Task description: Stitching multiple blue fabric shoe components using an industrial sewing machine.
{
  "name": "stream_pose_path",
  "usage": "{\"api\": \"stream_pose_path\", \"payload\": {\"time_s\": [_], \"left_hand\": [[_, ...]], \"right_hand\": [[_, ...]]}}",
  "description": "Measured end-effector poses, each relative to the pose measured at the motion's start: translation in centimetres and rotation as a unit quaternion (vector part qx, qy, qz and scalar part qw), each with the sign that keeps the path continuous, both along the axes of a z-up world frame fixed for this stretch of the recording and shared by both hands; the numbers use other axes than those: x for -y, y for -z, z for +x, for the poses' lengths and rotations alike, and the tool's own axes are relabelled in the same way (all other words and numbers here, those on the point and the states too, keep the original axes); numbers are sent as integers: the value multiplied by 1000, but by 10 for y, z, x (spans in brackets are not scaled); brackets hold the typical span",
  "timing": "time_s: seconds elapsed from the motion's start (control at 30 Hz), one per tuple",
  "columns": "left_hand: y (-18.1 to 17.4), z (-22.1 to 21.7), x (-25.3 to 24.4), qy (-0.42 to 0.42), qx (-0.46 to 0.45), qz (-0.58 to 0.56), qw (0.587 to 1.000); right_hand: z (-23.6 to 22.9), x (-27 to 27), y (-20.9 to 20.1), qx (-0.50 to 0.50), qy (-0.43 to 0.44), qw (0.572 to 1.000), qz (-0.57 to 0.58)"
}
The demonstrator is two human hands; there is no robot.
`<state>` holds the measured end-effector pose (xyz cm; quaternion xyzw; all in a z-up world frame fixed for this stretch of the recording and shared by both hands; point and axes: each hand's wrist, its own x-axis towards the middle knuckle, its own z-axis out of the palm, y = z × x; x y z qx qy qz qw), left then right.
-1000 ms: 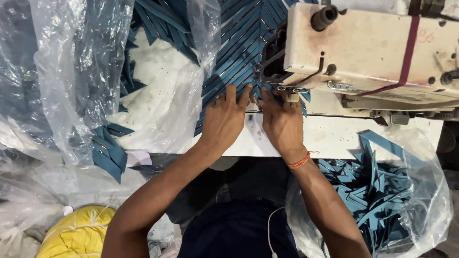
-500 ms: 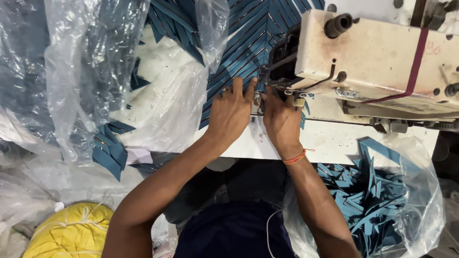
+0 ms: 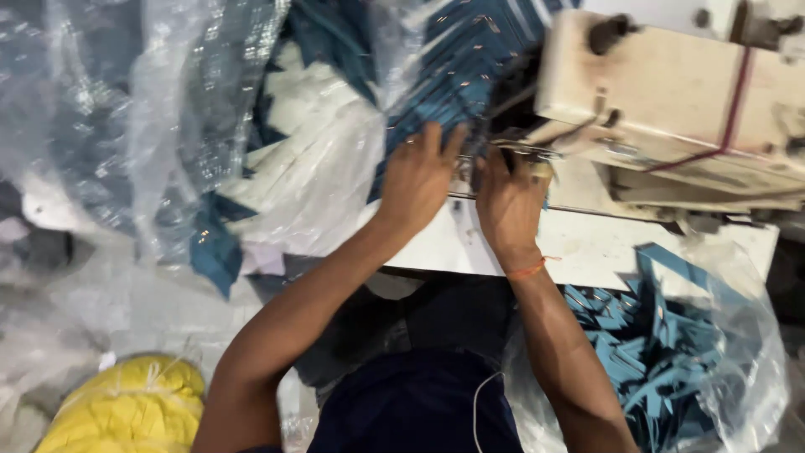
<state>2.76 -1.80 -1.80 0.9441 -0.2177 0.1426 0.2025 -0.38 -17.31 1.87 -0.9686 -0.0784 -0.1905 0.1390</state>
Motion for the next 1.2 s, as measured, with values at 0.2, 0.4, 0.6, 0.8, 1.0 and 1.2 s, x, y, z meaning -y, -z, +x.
{"api": "stream_pose_path", "payload": {"time_s": [0.2, 0.4, 0.6, 0.8, 1.0, 1.2], "left_hand": [[-6, -27, -150, -146, 39, 74, 986], [-19, -26, -187, -88, 146, 336, 926], [-28, -20, -194, -72, 125, 347, 927], [-87, -52, -129, -119, 35, -27, 992], [-40, -25, -18, 23, -76, -149, 986], [-1, -8, 5, 9, -72, -61, 996]], "right_hand": [[-82, 138, -44, -103, 74, 985, 120], [-134, 251, -31, -112, 149, 980, -62], [-141, 269, -16, -123, 120, 976, -130], [-107, 150, -69, -104, 43, 988, 109], [-45, 40, -29, -57, -64, 980, 178], [-27, 29, -4, -100, -40, 985, 135]]}}
